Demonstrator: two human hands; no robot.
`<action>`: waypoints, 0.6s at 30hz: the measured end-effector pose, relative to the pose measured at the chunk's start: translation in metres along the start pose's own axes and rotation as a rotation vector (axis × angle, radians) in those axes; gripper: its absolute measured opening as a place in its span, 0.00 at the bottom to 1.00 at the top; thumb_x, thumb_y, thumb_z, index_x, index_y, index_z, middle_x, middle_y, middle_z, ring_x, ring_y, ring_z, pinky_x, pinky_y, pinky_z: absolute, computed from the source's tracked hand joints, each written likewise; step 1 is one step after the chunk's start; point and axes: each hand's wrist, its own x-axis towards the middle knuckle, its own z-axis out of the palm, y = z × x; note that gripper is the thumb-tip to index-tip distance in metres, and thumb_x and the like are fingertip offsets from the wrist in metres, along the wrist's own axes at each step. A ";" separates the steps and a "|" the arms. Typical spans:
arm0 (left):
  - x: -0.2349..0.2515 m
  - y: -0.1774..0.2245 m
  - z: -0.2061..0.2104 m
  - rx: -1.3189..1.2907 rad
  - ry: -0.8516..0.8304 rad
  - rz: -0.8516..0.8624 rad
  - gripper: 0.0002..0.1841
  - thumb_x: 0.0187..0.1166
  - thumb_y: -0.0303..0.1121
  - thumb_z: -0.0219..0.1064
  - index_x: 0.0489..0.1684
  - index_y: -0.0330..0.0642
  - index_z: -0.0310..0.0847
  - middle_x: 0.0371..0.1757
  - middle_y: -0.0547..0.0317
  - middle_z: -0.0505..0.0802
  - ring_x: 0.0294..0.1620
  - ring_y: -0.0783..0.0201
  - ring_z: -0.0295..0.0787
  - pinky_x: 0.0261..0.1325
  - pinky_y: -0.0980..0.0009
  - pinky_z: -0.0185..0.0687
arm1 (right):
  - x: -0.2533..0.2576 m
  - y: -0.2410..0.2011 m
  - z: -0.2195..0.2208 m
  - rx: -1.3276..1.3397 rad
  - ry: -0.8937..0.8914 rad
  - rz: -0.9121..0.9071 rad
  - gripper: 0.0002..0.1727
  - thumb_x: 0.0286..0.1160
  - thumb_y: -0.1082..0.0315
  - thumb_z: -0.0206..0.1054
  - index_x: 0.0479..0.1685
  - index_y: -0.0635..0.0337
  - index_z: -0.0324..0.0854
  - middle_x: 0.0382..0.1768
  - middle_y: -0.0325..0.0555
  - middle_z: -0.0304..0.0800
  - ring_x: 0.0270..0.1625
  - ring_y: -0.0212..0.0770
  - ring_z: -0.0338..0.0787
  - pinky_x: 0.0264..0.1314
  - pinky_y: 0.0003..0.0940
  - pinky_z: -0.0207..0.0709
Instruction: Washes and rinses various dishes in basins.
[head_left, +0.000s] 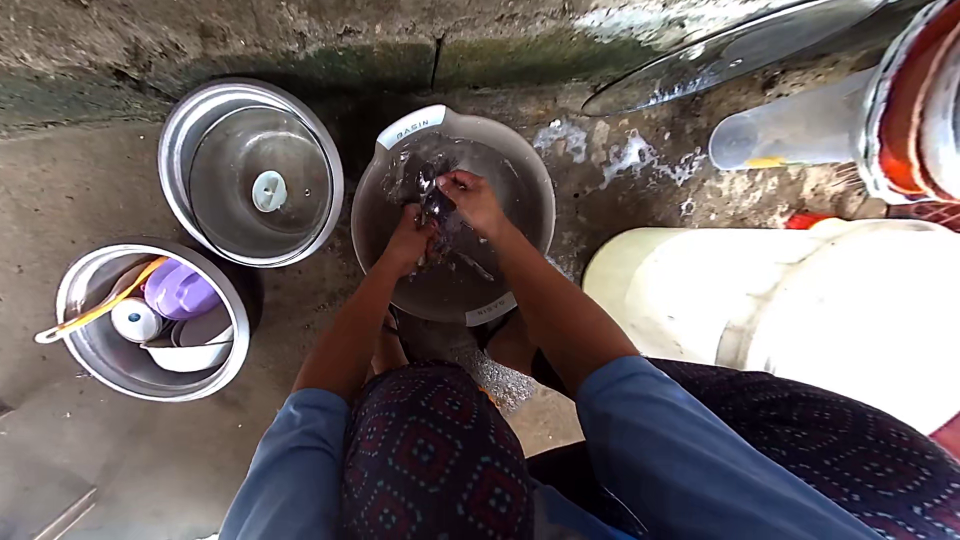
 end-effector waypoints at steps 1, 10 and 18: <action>0.002 0.001 -0.003 0.096 0.016 -0.005 0.23 0.93 0.33 0.54 0.83 0.38 0.56 0.43 0.50 0.82 0.30 0.64 0.77 0.36 0.67 0.78 | -0.001 0.002 -0.007 -0.126 -0.021 0.016 0.18 0.87 0.60 0.65 0.61 0.67 0.84 0.57 0.57 0.89 0.57 0.46 0.88 0.65 0.45 0.80; 0.019 0.016 0.002 0.475 0.172 0.063 0.28 0.71 0.38 0.81 0.65 0.29 0.78 0.60 0.33 0.88 0.64 0.40 0.84 0.71 0.41 0.76 | -0.040 0.018 -0.008 -1.019 -0.248 0.362 0.56 0.66 0.66 0.79 0.95 0.64 0.46 0.90 0.78 0.46 0.90 0.81 0.49 0.81 0.80 0.52; 0.013 0.004 0.032 0.968 0.014 -0.039 0.32 0.81 0.31 0.66 0.83 0.25 0.62 0.74 0.24 0.79 0.75 0.30 0.78 0.73 0.35 0.74 | -0.051 0.018 -0.006 -0.838 -0.372 0.396 0.30 0.79 0.70 0.68 0.80 0.72 0.68 0.78 0.72 0.74 0.81 0.68 0.75 0.81 0.67 0.68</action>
